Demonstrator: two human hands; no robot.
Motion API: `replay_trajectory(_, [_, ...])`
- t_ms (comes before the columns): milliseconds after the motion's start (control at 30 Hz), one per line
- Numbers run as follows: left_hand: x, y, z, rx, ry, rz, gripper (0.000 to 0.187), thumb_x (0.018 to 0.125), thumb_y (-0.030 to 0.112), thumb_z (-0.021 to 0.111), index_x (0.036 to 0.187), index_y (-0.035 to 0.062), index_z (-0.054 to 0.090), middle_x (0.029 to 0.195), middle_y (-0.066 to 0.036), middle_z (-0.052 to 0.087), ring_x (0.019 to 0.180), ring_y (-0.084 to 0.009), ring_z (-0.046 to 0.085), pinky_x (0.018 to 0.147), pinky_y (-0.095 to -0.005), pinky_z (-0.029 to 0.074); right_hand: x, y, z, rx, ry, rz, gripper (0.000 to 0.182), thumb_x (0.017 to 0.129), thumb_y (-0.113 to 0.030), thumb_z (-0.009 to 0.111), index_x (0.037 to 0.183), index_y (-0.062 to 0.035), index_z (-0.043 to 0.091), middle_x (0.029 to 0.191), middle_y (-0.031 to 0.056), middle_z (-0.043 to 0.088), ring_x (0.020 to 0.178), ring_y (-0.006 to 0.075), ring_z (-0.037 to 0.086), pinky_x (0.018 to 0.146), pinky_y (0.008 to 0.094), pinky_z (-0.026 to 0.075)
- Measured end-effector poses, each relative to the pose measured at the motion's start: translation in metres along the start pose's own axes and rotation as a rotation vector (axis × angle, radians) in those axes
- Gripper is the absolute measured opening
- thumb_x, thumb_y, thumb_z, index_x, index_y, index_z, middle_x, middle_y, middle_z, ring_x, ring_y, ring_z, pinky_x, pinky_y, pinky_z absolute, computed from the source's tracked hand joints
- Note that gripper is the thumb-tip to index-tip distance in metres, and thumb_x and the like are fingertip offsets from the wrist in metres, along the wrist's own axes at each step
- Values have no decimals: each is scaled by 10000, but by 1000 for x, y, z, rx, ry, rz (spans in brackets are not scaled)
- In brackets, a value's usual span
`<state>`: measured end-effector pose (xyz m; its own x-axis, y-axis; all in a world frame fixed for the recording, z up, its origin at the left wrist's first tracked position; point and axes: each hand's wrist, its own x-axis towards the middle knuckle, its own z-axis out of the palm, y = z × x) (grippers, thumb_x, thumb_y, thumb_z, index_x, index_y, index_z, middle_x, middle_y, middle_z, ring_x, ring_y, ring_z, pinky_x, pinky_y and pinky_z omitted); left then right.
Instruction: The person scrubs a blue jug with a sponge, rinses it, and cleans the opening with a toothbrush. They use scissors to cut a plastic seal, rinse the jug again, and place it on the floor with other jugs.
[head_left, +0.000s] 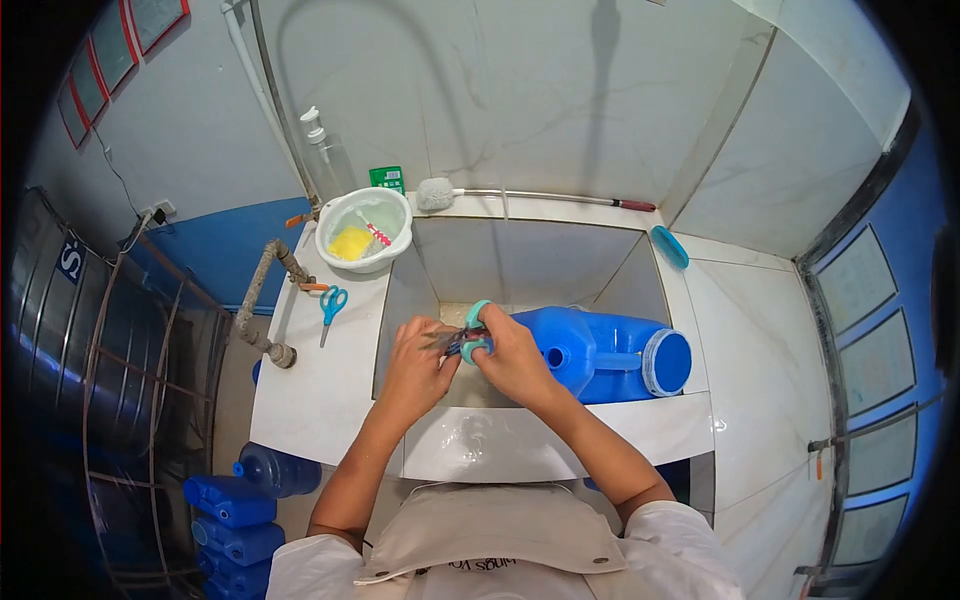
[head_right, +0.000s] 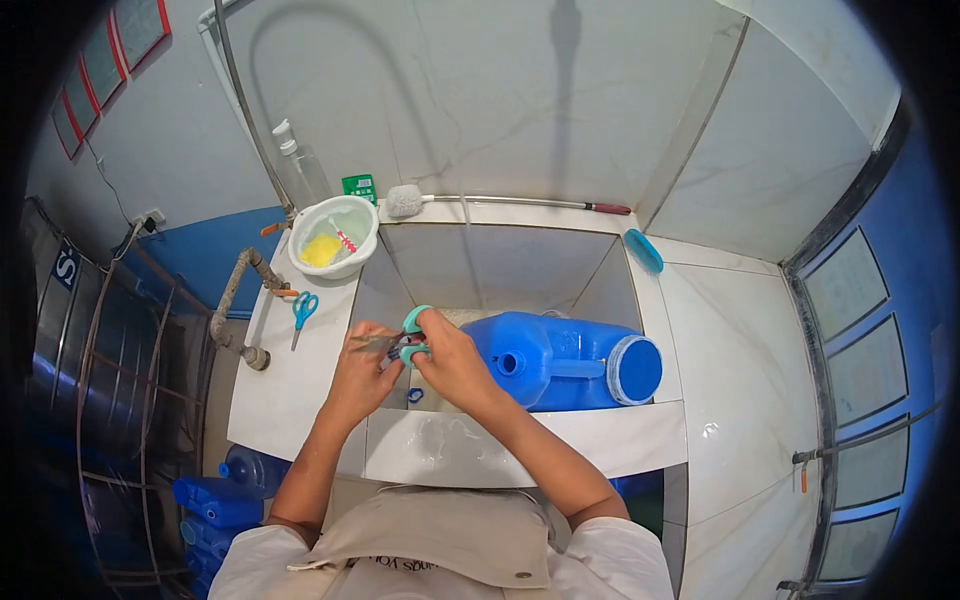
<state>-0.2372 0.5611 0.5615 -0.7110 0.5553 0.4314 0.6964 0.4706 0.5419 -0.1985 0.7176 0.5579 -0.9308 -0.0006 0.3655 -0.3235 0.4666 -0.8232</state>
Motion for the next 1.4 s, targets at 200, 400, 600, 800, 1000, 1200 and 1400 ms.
replay_trajectory(200, [-3, -38, 0, -465, -187, -213, 205, 753, 96, 675, 927, 45, 579, 907, -76, 588, 937, -230, 555, 874, -365, 414, 23, 47, 5, 507, 70, 235, 233, 744, 75, 546, 951, -9, 482, 853, 42, 576, 773, 70, 547, 634, 232, 459])
replay_trajectory(400, [-8, -52, 21, -1874, -217, -606, 234, 871, 233, 569, 982, 47, 481, 904, -102, 563, 759, -231, 603, 793, -406, 518, 47, 48, 15, -2, 93, 112, 236, 739, 17, 584, 945, 7, 470, 826, 143, 584, 742, 236, 595, 652, 324, 468])
replay_trajectory(600, [-11, -91, 38, -1359, 298, -849, 189, 852, 204, 596, 907, 80, 465, 846, -73, 529, 657, -182, 571, 575, -294, 498, 72, 53, 12, -153, 146, -16, 215, 748, -16, 576, 936, 5, 473, 831, 193, 607, 772, 337, 612, 691, 364, 479])
replay_trajectory(800, [-66, -174, 30, 136, 201, -605, 312, 860, 244, 558, 1091, 36, 575, 939, -196, 497, 839, -347, 548, 731, -404, 459, 63, 97, -55, -522, 69, 341, 320, 795, -251, 609, 960, 16, 544, 837, 262, 609, 834, 413, 587, 715, 464, 466])
replay_trajectory(1000, [-76, -170, 30, 504, 36, -720, 476, 892, 366, 471, 1265, 70, 457, 1185, -231, 398, 820, -385, 583, 695, -438, 492, -83, 170, -219, -820, 479, 794, 490, 830, -487, 555, 884, -1, 578, 733, 161, 609, 693, 273, 616, 637, 361, 467])
replay_trajectory(1200, [2, -80, 56, 104, 210, -221, 370, 891, 264, 509, 1147, -3, 530, 1166, -208, 481, 1003, -351, 526, 885, -385, 416, -137, 155, -208, -108, 508, 799, 523, 879, -514, 482, 968, -3, 546, 793, 102, 623, 687, 169, 594, 629, 246, 461])
replay_trajectory(1400, [50, 58, 138, -702, -178, -1, 258, 881, 148, 524, 1109, 33, 557, 1090, -95, 557, 999, -208, 531, 870, -294, 407, -180, 222, -227, -62, 867, 721, 458, 905, -439, 485, 943, 13, 544, 893, 102, 594, 847, 162, 533, 749, 284, 410])
